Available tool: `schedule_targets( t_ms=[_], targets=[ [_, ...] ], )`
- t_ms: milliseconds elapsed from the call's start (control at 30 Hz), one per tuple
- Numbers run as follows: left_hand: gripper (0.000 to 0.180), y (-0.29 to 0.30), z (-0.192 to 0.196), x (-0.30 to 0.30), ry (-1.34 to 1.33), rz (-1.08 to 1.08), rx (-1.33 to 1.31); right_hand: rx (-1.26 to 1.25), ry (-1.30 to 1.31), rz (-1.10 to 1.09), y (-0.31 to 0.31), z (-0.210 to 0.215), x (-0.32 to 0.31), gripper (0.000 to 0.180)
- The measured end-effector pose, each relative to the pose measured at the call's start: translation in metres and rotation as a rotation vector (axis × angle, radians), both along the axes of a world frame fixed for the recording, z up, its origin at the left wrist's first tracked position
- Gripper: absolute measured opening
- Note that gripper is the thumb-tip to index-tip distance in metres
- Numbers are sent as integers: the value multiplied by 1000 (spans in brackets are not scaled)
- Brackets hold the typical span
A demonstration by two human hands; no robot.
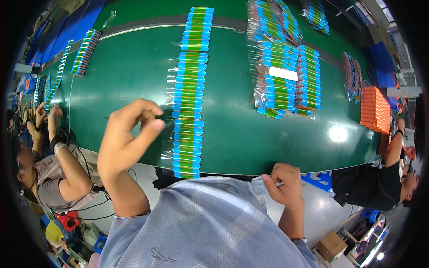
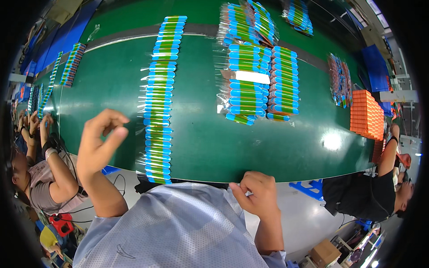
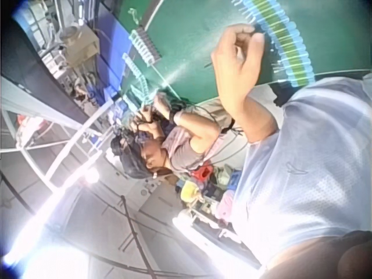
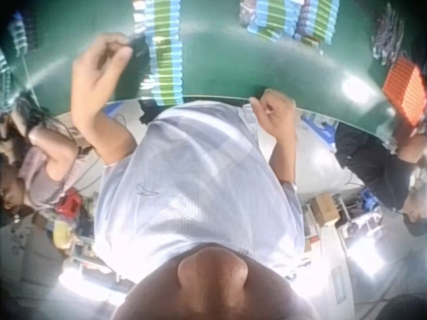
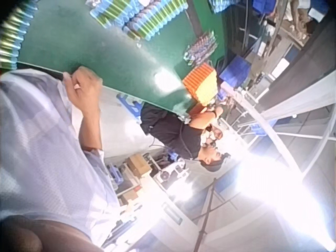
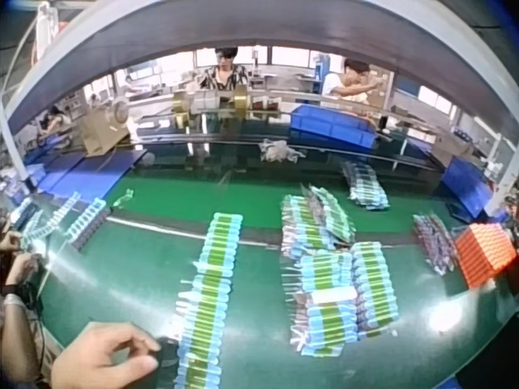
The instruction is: The person assembles and organizes small plastic components by hand on a production line.
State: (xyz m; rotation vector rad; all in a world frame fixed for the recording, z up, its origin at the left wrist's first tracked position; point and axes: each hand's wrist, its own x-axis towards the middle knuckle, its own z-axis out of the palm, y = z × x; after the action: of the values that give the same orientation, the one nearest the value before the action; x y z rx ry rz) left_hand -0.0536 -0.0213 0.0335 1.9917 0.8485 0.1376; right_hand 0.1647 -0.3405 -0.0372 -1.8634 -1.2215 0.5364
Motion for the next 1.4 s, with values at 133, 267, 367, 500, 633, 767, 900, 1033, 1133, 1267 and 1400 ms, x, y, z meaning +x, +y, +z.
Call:
schedule_targets(
  t_ms=[133, 267, 367, 500, 633, 767, 900, 1033, 1133, 1267, 1400],
  targets=[
    [48, -11, -29, 19, -12, 15, 471, 7, -36, -57, 5, -7, 0, 41],
    [74, -20, -54, 26, 172, -43, 669, 48, -56, -62, 5, -7, -1, 41],
    [76, -24, -62, 27, 239, -68, 658, 75, -84, -53, 3, -3, -5, 40],
    [76, -24, -54, 29, 221, -72, 616, 164, -143, -76, -5, -4, -12, 40],
    [75, -24, -44, 31, 95, -26, 556, 183, -135, -108, -5, -9, -14, 41],
    [67, -21, -47, 34, -250, 99, 172, 212, -133, -85, -1, -12, -15, 41],
    [54, -25, -45, 31, -359, 187, 27, 185, -142, -61, 4, -8, -13, 41],
    [49, -24, -44, 28, -391, 195, 30, 165, -138, -63, 5, -11, -11, 41],
    [47, -24, -45, 26, -366, 187, 30, 133, -151, -58, 7, -11, -11, 41],
    [42, -24, -45, 22, -314, 167, 65, 115, -160, -58, 9, -10, -11, 41],
    [36, -28, -40, 25, -359, 190, 59, 109, -168, -57, 8, -10, -12, 41]
  ],
)
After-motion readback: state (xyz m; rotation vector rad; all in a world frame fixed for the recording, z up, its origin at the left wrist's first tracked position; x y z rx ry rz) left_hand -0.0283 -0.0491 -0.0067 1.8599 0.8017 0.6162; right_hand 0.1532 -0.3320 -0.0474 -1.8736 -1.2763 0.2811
